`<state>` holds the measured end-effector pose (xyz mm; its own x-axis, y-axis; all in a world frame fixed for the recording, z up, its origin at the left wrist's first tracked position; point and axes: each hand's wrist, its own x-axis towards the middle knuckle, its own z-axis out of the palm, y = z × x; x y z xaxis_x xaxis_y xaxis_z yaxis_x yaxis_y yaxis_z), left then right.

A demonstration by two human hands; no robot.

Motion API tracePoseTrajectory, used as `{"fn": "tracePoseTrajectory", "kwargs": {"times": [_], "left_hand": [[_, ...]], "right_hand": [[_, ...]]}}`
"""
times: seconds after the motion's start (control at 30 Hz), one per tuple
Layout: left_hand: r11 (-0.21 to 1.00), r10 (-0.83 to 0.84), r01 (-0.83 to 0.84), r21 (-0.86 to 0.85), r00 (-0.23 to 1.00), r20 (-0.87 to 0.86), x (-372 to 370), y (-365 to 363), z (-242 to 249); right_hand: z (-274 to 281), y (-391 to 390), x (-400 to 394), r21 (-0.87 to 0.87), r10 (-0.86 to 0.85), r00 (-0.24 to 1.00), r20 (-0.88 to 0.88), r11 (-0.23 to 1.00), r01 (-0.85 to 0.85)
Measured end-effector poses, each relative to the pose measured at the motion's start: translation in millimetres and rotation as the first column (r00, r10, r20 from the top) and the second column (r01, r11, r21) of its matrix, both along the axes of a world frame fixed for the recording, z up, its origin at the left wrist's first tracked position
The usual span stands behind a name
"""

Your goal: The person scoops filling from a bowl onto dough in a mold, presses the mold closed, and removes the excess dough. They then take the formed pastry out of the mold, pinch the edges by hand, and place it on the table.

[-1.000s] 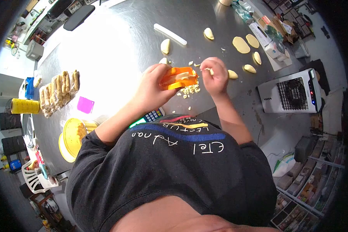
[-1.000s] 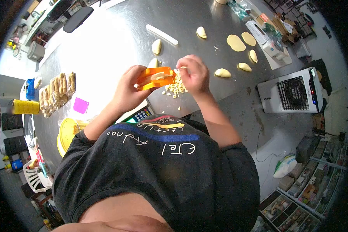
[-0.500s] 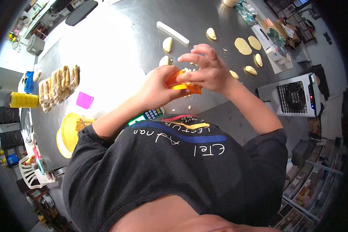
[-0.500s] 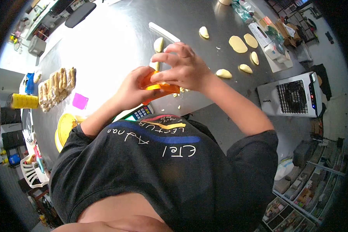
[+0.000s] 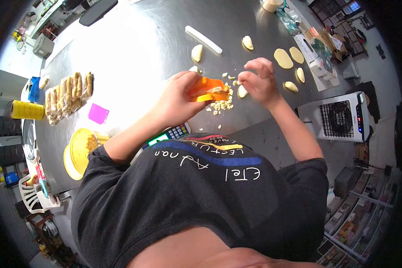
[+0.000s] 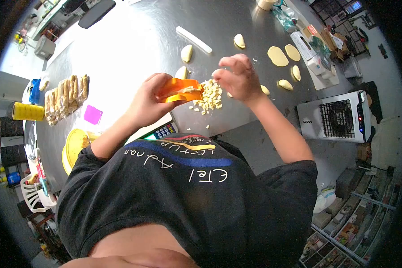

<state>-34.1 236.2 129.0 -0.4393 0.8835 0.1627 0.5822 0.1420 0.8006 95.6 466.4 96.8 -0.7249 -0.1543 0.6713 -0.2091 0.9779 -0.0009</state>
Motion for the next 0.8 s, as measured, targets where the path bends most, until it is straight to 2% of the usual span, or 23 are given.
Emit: {"fn": "tracePoseTrajectory", "kwargs": {"times": [0.03,0.1,0.17,0.23,0.27,0.33,0.47,0.53,0.63,0.8], "left_hand": [[1.0,0.011,-0.011,0.016,0.999,-0.031,-1,-1,1],[0.999,0.014,-0.011,0.036,0.997,-0.081,-2,-1,-3],[0.998,0.016,-0.009,0.054,0.991,-0.131,-2,0,-4],[0.999,0.01,-0.003,0.04,0.983,-0.181,-2,2,-4],[0.999,0.009,-0.002,0.039,0.983,-0.181,-2,3,-5],[0.997,0.026,-0.009,0.075,0.973,-0.231,-1,5,-9],[0.996,0.024,-0.007,0.084,0.98,-0.198,0,5,-14],[0.998,0.005,0.003,0.057,0.99,-0.143,0,4,-15],[0.998,-0.003,0.011,0.057,0.989,-0.147,2,3,-13],[0.998,-0.04,0.045,0.052,0.995,-0.089,5,1,-20]], "right_hand": [[-2,4,1,0.0,-0.001,1.0,0.0,1.0,0.001],[-10,13,2,-0.106,-0.15,0.987,0.061,0.982,0.156],[-18,19,1,-0.142,-0.164,0.984,0.07,0.975,0.172],[-23,17,0,-0.218,-0.214,0.96,0.182,0.943,0.252],[-21,12,-1,-0.219,-0.215,0.96,0.182,0.942,0.252],[-14,-9,-3,-0.299,-0.13,0.987,0.099,0.942,0.154],[0,-42,-8,-0.298,-0.041,0.999,0.004,0.954,0.04],[2,-46,-12,-0.265,0.114,0.993,-0.015,0.958,-0.114],[3,-39,-17,-0.274,0.195,0.98,-0.028,0.942,-0.195],[-4,-38,-14,-0.257,0.224,0.975,0.015,0.943,-0.213]]}}
